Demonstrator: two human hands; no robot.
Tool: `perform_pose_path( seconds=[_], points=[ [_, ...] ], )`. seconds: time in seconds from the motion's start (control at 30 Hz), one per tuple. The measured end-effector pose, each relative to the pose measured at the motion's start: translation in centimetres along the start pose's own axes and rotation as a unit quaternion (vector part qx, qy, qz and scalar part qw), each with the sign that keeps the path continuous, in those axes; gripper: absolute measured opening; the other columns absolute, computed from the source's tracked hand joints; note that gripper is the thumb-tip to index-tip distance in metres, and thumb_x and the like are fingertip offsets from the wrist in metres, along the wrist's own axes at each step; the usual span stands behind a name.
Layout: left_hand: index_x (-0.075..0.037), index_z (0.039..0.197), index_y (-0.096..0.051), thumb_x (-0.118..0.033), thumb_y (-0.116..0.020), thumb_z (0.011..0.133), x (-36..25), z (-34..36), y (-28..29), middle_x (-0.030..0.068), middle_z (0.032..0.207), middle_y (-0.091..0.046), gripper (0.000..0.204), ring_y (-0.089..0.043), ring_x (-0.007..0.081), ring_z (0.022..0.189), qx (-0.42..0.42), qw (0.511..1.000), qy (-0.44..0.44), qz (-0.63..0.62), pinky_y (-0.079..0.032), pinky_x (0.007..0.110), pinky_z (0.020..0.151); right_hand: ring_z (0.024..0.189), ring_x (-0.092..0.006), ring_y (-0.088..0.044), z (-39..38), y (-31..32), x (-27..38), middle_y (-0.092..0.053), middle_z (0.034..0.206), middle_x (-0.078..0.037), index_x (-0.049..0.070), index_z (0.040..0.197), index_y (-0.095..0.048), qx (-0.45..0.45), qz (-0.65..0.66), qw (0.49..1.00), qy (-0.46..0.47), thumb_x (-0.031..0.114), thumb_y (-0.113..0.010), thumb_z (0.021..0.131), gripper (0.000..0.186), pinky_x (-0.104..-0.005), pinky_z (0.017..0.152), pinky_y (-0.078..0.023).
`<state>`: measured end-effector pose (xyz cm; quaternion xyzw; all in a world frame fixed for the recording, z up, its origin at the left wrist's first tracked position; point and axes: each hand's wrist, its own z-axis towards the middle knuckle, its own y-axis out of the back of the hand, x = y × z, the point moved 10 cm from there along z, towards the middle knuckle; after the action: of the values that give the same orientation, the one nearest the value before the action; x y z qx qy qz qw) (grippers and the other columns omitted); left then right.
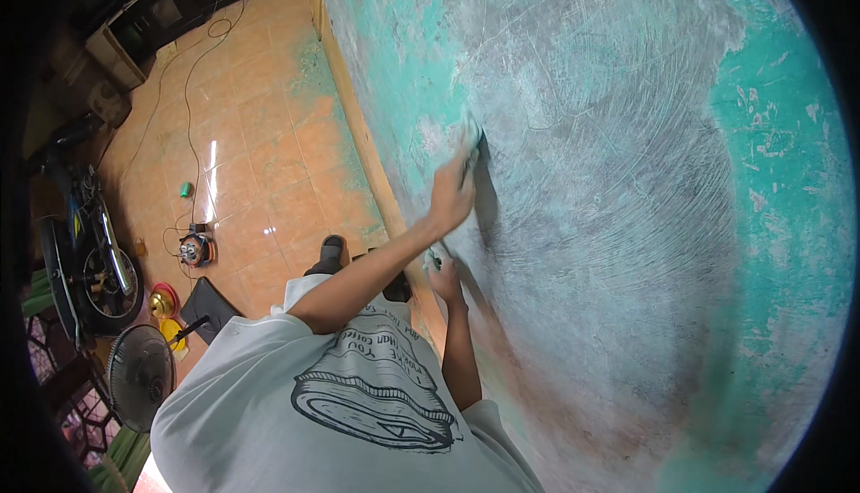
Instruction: Sanding and applying putty or plaster to a wall to repair surfaces.
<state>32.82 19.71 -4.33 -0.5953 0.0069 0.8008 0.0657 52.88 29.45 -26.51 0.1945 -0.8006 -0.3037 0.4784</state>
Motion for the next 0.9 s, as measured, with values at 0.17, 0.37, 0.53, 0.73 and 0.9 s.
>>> perform_pose_path(
  seconds=[0.17, 0.37, 0.53, 0.73, 0.9],
  points=[
    [-0.005, 0.146, -0.041, 0.001, -0.048, 0.095, -0.4, -0.7, -0.1, 0.0315, 0.14, -0.043, 0.051, -0.055, 0.0501, 0.111, -0.012, 0.999, -0.009, -0.047, -0.049, 0.046, 0.088, 0.098, -0.0419, -0.066, -0.2, 0.9, 1.2, -0.067, 0.099, -0.027, -0.004, 0.113, -0.061, 0.0, -0.055, 0.998, -0.016, 0.016, -0.056, 0.091, 0.031, -0.0454, 0.08, -0.049],
    [-0.004, 0.141, -0.046, 0.002, -0.048, 0.094, 0.8, -1.7, -1.0, 0.0336, 0.116, -0.055, 0.047, -0.056, 0.0515, 0.101, 0.024, 0.998, 0.062, -0.007, -0.049, 0.047, 0.082, 0.106, -0.0468, -0.061, 0.1, 0.7, 1.9, -0.066, 0.107, -0.029, -0.003, 0.118, -0.061, 0.017, -0.037, 0.999, -0.03, 0.022, -0.057, 0.091, 0.037, -0.0491, 0.086, -0.048],
    [-0.003, 0.141, -0.046, 0.003, -0.048, 0.093, 0.3, -0.7, -0.2, 0.0355, 0.112, -0.055, 0.048, -0.058, 0.0511, 0.094, 0.025, 0.998, 0.056, -0.019, -0.048, 0.049, 0.078, 0.107, -0.0475, -0.06, 0.2, 1.5, 4.0, -0.065, 0.107, -0.03, -0.002, 0.116, -0.062, 0.013, -0.021, 1.0, -0.012, 0.027, -0.058, 0.092, 0.038, -0.0479, 0.087, -0.048],
    [-0.003, 0.143, -0.044, 0.004, -0.048, 0.092, 0.4, -1.7, -0.9, 0.036, 0.122, -0.051, 0.052, -0.057, 0.0519, 0.098, 0.01, 0.999, 0.034, -0.024, -0.049, 0.047, 0.081, 0.103, -0.0465, -0.062, 0.7, 1.4, 1.6, -0.067, 0.103, -0.028, 0.0, 0.113, -0.065, -0.047, -0.028, 0.998, 0.025, 0.028, -0.06, 0.092, 0.036, -0.0481, 0.084, -0.05],
    [-0.003, 0.143, -0.045, 0.008, -0.048, 0.089, 0.2, -0.7, 0.2, 0.0362, 0.126, -0.05, 0.056, -0.057, 0.0524, 0.101, -0.027, 0.999, -0.033, -0.029, -0.049, 0.048, 0.085, 0.102, -0.0456, -0.063, 0.7, 1.7, 3.3, -0.067, 0.105, -0.027, 0.002, 0.116, -0.065, -0.009, -0.086, 0.996, 0.012, 0.026, -0.06, 0.092, 0.034, -0.0463, 0.083, -0.051]
  ],
)
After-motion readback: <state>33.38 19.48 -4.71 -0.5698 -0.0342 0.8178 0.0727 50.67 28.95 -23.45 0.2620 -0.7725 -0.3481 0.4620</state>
